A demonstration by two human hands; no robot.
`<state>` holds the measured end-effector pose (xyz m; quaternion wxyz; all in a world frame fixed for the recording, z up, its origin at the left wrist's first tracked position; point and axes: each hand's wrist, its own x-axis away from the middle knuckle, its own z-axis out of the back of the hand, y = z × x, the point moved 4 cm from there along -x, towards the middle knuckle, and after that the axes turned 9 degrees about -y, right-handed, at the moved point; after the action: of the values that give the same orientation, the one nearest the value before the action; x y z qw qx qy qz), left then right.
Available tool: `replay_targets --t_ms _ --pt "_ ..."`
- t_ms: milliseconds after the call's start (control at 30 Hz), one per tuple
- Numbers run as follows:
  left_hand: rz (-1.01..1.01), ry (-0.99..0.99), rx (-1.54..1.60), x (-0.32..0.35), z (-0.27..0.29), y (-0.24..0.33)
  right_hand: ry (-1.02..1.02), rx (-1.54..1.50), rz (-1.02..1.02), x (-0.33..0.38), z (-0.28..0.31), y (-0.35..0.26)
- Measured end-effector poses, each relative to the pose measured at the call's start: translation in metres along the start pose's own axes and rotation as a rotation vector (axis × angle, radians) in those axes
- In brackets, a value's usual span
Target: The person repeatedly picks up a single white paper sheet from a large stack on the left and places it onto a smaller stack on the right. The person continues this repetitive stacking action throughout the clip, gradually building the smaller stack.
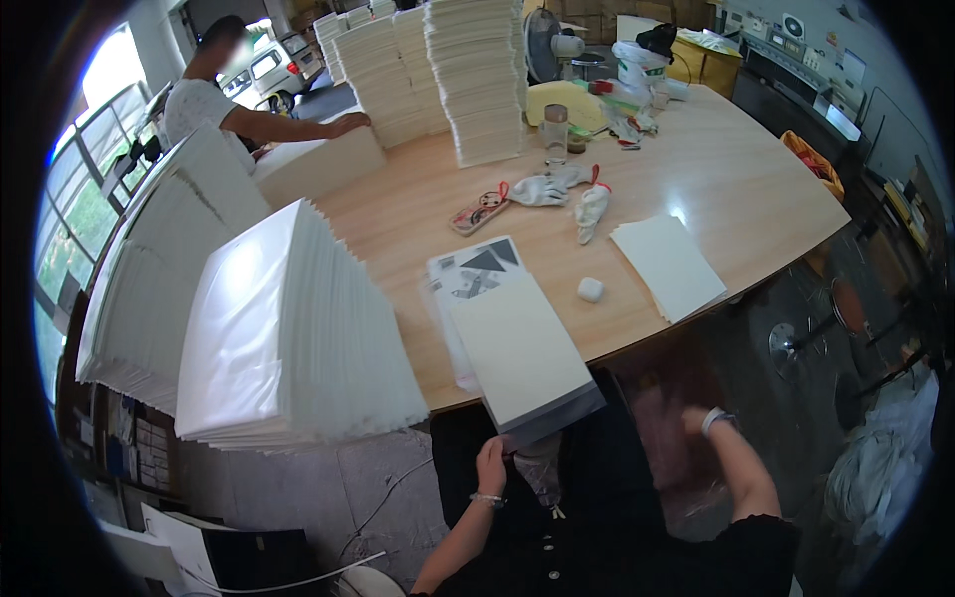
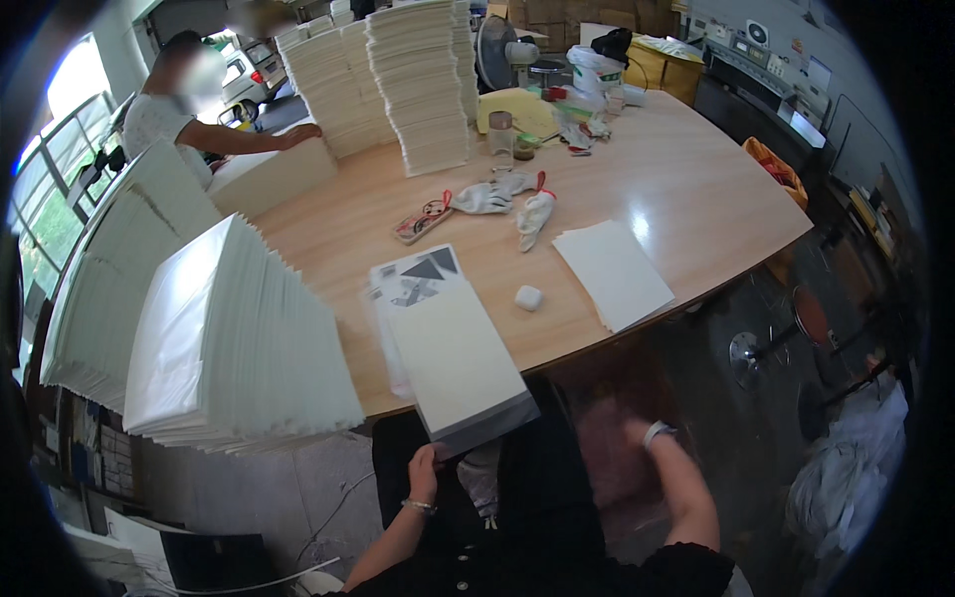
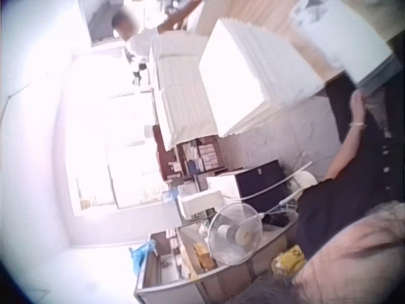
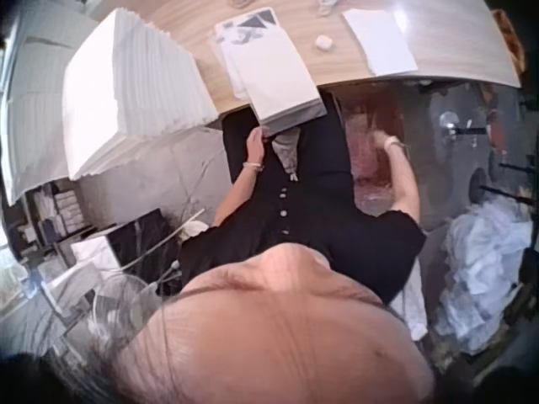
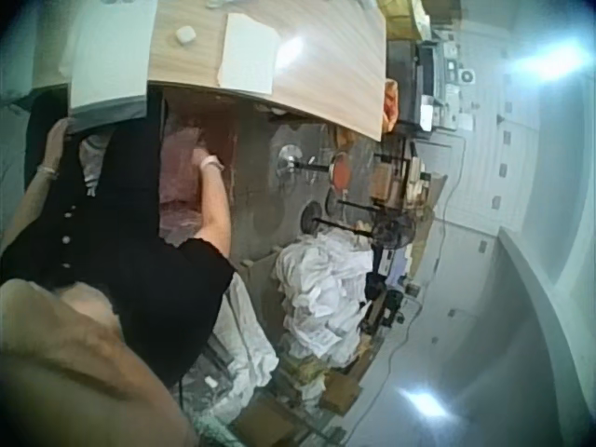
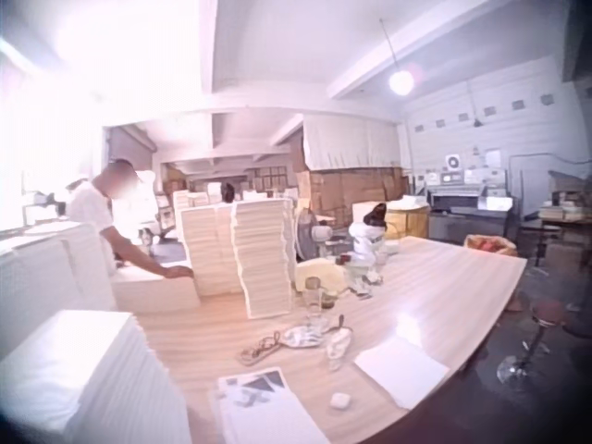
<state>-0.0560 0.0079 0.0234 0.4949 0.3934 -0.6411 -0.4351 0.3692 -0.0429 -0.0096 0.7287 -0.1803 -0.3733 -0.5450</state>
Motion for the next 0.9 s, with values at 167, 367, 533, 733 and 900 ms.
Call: replay_targets --t_ms 167,367,533,733,900 --pt "-0.557 0.185 -1.065 0.007 -0.007 0.053 0.872 -0.747 0.075 0.021 0.114 -0.072" --pt "-0.865 -0.043 -1.172 -0.002 -0.011 0.085 1.054 -0.441 0.664 0.007 0.202 -0.091" --pt "-0.657 0.007 -0.994 -0.026 -0.003 0.081 0.768 -0.9 0.565 -0.021 0.21 -0.077" --pt "0.089 0.103 -0.222 -0.054 0.018 0.018 0.894 -0.857 -0.065 -0.024 0.206 -0.089" --pt "0.291 0.007 0.316 -0.029 0.013 0.025 0.916 -1.38 0.223 -0.042 0.192 -0.099"
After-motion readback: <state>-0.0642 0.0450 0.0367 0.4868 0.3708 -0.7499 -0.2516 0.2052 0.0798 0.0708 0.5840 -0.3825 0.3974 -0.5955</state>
